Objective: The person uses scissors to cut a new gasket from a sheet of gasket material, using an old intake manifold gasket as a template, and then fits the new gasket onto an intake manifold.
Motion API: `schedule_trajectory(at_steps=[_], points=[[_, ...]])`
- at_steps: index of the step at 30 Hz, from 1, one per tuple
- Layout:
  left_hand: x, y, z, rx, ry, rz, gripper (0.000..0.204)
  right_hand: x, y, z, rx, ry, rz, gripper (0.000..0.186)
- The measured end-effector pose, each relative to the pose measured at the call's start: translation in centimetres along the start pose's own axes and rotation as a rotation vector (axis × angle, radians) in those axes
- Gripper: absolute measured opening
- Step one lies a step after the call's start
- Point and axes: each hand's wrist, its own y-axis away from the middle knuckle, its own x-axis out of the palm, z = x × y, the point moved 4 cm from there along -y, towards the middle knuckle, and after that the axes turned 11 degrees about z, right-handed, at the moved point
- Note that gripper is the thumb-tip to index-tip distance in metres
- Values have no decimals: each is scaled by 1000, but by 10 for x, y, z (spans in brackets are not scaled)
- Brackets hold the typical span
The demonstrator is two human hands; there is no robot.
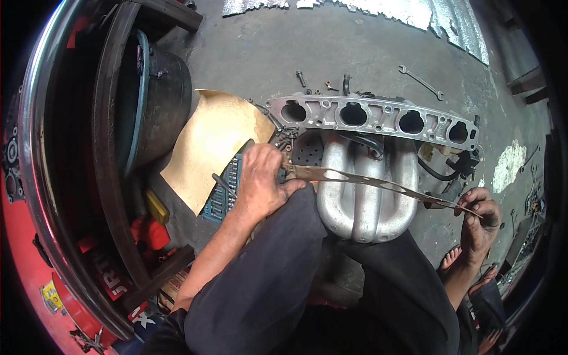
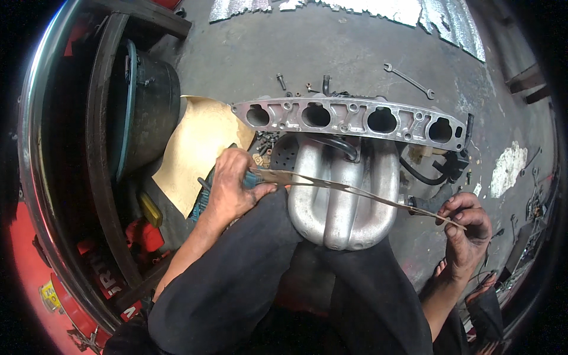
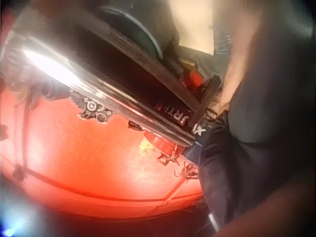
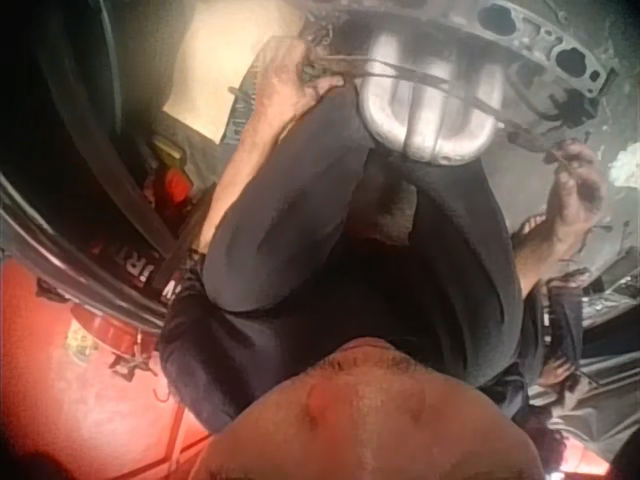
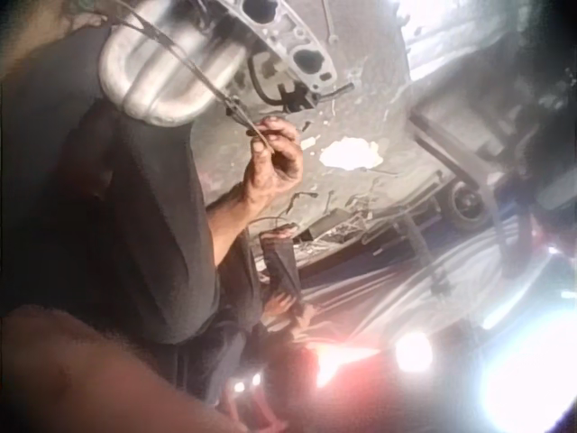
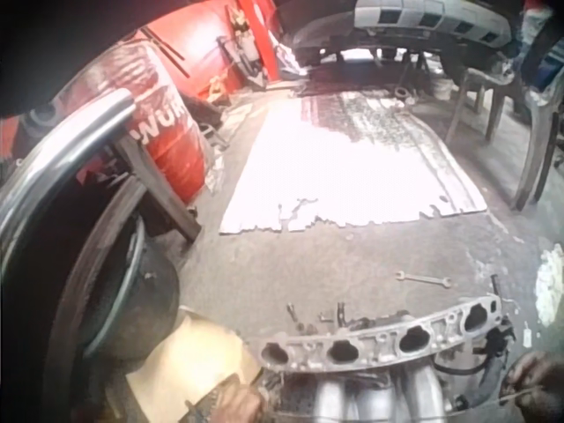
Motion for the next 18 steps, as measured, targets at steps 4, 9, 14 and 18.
schedule_trajectory(at_steps=[4,9,14,18], points=[[-4,2,9,-198,313,267,29,-7,0,-7,10,-7,-60,24],[-8,6,29,-378,963,274,23,-17,1,-19,100,-8,-253,22],[-6,4,37,-363,1058,202,26,-24,1,-30,129,-46,-358,19],[-2,1,41,-377,1026,128,25,-22,-3,-30,158,-56,-392,19]])
